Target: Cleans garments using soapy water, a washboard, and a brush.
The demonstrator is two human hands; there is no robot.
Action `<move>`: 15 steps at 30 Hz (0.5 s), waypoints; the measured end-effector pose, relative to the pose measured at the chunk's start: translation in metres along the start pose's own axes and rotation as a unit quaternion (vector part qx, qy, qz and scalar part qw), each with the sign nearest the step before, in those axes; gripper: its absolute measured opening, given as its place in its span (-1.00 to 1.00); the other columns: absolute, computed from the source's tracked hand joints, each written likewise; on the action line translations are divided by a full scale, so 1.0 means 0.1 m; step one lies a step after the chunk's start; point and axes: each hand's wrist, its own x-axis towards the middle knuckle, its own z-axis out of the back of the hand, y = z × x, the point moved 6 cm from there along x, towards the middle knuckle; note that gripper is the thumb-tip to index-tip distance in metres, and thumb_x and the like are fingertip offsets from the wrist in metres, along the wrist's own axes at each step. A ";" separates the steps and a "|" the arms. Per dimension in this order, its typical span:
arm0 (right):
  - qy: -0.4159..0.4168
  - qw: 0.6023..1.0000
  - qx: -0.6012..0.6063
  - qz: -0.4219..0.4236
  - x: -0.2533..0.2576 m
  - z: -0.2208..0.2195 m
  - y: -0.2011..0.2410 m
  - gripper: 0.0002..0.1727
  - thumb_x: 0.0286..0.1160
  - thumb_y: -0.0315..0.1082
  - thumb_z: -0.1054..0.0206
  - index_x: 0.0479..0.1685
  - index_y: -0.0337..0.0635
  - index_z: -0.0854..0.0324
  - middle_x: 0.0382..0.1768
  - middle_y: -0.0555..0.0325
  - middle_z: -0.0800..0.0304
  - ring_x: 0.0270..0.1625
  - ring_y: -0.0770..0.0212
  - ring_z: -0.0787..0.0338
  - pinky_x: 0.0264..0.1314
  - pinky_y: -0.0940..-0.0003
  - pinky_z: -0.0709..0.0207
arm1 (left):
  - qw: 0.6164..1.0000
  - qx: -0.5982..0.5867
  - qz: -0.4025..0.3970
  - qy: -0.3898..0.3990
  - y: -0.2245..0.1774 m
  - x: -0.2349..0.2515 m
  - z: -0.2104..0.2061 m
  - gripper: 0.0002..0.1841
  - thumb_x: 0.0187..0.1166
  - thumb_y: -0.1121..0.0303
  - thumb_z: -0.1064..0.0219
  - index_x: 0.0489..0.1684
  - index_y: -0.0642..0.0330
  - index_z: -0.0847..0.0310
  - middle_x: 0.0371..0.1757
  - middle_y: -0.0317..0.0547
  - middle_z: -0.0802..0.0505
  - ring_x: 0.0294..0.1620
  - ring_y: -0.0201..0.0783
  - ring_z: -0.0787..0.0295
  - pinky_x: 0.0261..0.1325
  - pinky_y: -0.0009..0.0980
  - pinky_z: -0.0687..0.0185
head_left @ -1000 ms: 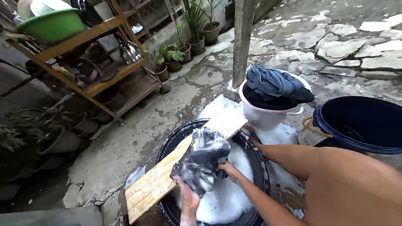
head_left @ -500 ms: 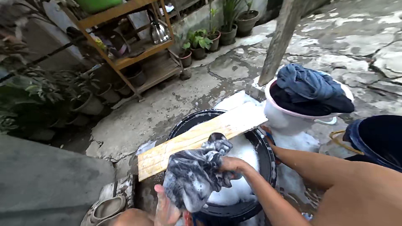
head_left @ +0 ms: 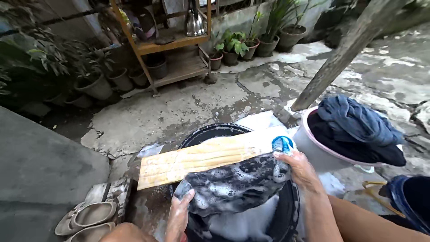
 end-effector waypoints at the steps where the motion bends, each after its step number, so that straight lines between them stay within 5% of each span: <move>1: -0.024 0.998 -0.048 0.019 0.13 -0.09 0.10 -0.76 0.26 -0.42 -0.45 -0.10 -0.23 -0.60 -0.37 0.31 -0.76 -0.34 0.47 -0.78 -0.23 0.46 -0.72 | 1.000 0.000 -0.012 0.006 -0.07 0.18 -0.08 -0.49 0.44 0.55 -0.33 0.43 0.45 -0.40 0.10 0.00 -0.83 0.06 -0.36 -0.82 0.19 -0.38 -0.77; 2: -0.032 0.991 -0.126 0.031 0.29 -0.19 0.18 -0.73 0.38 -0.36 -0.46 -0.02 -0.30 -0.63 -0.27 0.17 -0.77 -0.24 0.37 -0.77 -0.12 0.35 -0.70 | 1.000 -0.007 -0.019 0.022 -0.10 0.39 -0.17 -0.47 0.49 0.53 -0.32 0.48 0.44 -0.36 0.18 0.03 -0.79 0.13 -0.34 -0.78 0.25 -0.36 -0.73; 4: 0.011 0.944 -0.328 0.021 0.64 -0.44 0.20 -0.57 0.62 -0.23 -0.38 0.26 -0.43 -0.65 0.11 -0.36 -0.76 0.14 -0.20 -0.75 0.25 -0.20 -0.54 | 0.998 -0.005 -0.022 0.064 0.05 0.88 -0.31 -0.48 0.67 0.41 -0.26 0.56 0.45 -0.30 0.34 0.11 -0.72 0.30 -0.27 -0.71 0.42 -0.28 -0.64; 5: 0.046 0.914 -0.404 0.000 0.78 -0.61 0.14 -0.54 0.69 -0.20 -0.31 0.35 -0.43 -0.62 0.24 -0.46 -0.73 0.30 -0.36 -0.73 0.42 -0.34 -0.45 | 0.997 0.022 -0.013 0.076 0.21 1.12 -0.34 -0.49 0.74 0.32 -0.23 0.55 0.48 -0.32 0.40 0.17 -0.69 0.38 -0.21 -0.67 0.49 -0.23 -0.58; 7: 0.105 0.897 -0.428 -0.020 0.88 -1.04 0.00 -0.56 0.70 -0.26 -0.27 0.38 -0.42 -0.59 0.16 -0.37 -0.79 0.16 -0.24 -0.83 0.35 -0.21 -0.58 | 0.986 0.145 -0.004 0.080 0.49 1.46 -0.38 -0.46 0.73 0.24 -0.28 0.49 0.53 -0.41 0.45 0.33 -0.66 0.52 0.01 -0.59 0.62 -0.06 -0.45; 10: 0.172 0.913 -0.366 -0.053 0.79 -1.62 -0.36 -0.54 0.66 -0.33 -0.33 0.43 -0.42 -0.52 -0.12 -0.20 -0.83 -0.25 0.04 -0.84 -0.04 0.10 -0.72 | 0.930 0.362 0.017 0.057 0.53 1.48 -0.45 -0.41 0.70 0.23 -0.33 0.52 0.58 -0.39 0.45 0.49 -0.64 0.58 0.25 -0.52 0.68 0.09 -0.29; 11: 0.169 0.901 -0.396 -0.055 0.78 -1.68 -0.55 -0.52 0.67 -0.29 -0.33 0.46 -0.40 -0.51 -0.10 -0.22 -0.83 -0.21 0.00 -0.84 -0.04 0.06 -0.70 | 0.905 0.423 0.028 0.044 0.51 1.43 -0.45 -0.41 0.75 0.19 -0.26 0.55 0.55 -0.39 0.44 0.48 -0.65 0.57 0.27 -0.54 0.65 0.10 -0.32; 13: 0.136 0.848 -0.511 -0.022 0.77 -1.67 -0.77 -0.46 0.76 -0.17 -0.24 0.55 -0.38 -0.47 0.26 -0.40 -0.74 0.26 -0.29 -0.80 0.36 -0.23 -0.57 | 0.859 0.511 0.018 -0.002 0.49 1.39 -0.38 -0.44 0.80 0.10 -0.17 0.47 0.49 -0.51 0.34 0.44 -0.73 0.43 0.28 -0.67 0.51 0.12 -0.49; 15: 0.103 0.792 -0.600 0.038 0.75 -1.65 -0.79 -0.46 0.80 -0.07 -0.16 0.49 -0.36 -0.53 0.35 -0.40 -0.69 0.43 -0.37 -0.68 0.44 -0.31 -0.48 | 0.855 0.514 -0.046 -0.054 0.52 1.43 -0.31 -0.46 0.76 0.09 -0.22 0.28 0.53 -0.65 0.16 0.49 -0.79 0.26 0.34 -0.76 0.37 0.16 -0.58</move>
